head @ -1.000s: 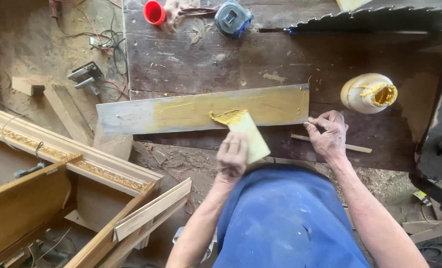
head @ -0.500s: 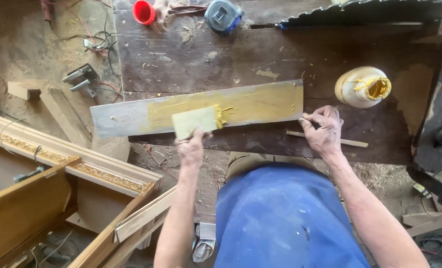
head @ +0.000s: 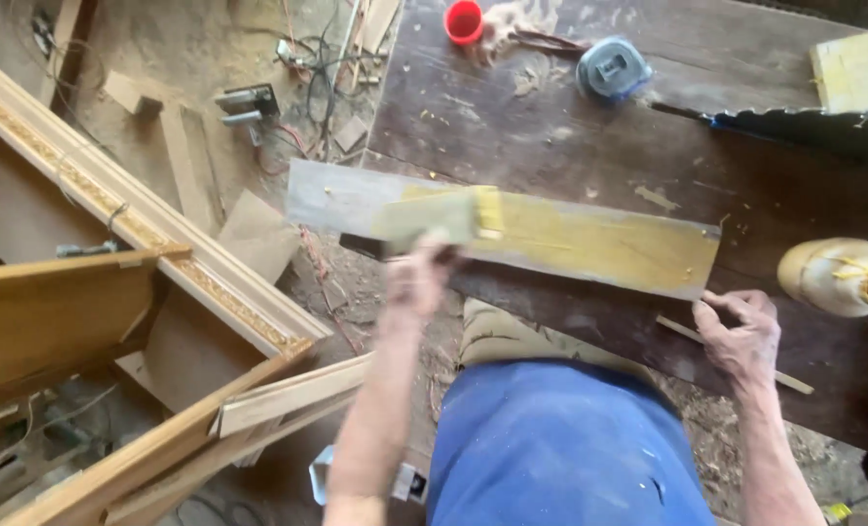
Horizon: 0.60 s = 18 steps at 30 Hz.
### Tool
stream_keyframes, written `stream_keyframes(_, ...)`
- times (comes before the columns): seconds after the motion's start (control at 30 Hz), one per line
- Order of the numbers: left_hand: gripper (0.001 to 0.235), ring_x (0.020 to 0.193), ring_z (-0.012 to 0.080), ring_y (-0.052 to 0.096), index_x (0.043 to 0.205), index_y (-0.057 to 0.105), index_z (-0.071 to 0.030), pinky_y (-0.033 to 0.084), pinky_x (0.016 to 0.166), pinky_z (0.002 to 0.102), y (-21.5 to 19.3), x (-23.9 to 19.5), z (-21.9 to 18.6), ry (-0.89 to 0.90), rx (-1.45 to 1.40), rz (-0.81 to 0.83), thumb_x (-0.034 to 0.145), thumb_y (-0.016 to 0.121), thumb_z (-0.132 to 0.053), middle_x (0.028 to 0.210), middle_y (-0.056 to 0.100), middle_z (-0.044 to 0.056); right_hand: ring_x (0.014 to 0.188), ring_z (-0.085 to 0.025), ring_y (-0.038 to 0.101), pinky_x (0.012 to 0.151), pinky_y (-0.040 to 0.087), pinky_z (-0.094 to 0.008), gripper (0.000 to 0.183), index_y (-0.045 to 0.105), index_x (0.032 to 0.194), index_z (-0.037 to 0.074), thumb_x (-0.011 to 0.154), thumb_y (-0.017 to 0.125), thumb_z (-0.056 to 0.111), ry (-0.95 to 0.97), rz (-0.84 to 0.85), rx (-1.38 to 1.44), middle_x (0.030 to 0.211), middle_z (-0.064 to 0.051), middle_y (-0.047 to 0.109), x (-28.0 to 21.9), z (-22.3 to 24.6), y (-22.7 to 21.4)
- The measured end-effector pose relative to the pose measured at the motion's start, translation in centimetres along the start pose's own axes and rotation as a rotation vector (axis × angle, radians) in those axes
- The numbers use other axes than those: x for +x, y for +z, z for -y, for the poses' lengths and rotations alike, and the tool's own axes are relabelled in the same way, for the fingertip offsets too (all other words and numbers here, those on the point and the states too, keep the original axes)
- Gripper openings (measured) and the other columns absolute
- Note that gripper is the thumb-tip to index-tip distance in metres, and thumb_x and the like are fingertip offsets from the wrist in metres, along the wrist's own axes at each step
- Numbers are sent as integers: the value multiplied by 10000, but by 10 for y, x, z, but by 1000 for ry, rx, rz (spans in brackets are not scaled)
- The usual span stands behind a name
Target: Applying and spreading wood filler onto a wooden board using a stick and a spreader block on a workbench.
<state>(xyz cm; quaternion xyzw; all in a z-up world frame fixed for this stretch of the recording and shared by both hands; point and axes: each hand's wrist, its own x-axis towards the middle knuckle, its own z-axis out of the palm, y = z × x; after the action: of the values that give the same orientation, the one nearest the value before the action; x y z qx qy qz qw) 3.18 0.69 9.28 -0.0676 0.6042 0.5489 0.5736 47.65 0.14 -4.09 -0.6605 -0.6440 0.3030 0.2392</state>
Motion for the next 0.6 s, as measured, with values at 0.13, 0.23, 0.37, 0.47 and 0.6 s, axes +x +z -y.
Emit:
stream_keyframes(0.13, 279, 912, 260, 752, 1150, 701, 20, 662, 743, 344, -107, 44, -86, 597, 592, -320, 983, 629, -192, 1085, 757, 160, 1052, -267, 614, 966, 485, -377, 148, 802, 1083, 65, 1021, 824, 197, 16, -65, -94, 1057, -140, 667, 5, -14, 17)
stream_keyframes(0.23, 293, 798, 288, 720, 986, 722, 13, 631, 629, 385, -117, 67, -64, 1247, 1254, -390, 872, 799, -245, 892, 745, 167, 993, -262, 638, 981, 492, -380, 158, 794, 1047, 39, 1050, 875, 174, -13, -123, -146, 1027, -145, 693, -8, -28, 22)
stream_keyframes(0.37, 187, 810, 363, 683, 948, 747, 54, 621, 752, 469, -76, 48, 7, 1736, 1545, -85, 834, 618, -19, 932, 738, 227, 951, -192, 633, 814, 499, -309, 169, 739, 1044, 44, 1066, 850, 169, 273, -28, 16, 1117, -139, 683, 2, -17, 17)
stream_keyframes(0.47, 405, 755, 310, 656, 1050, 693, -21, 557, 642, 419, -101, 48, -33, 1551, 1432, 91, 645, 683, -14, 907, 708, 149, 1008, -210, 668, 881, 523, -336, 189, 716, 1070, 23, 1052, 841, 164, 360, 5, 11, 1136, -143, 730, 6, 5, 11)
stream_keyframes(0.6, 155, 620, 189, 637, 821, 682, -30, 614, 544, 266, -166, 72, -133, 1210, 1292, -116, 954, 619, 18, 770, 640, 107, 1004, -167, 642, 852, 493, -319, 210, 697, 1093, 64, 1066, 854, 201, 374, -33, -10, 1137, -106, 729, 8, -10, 16)
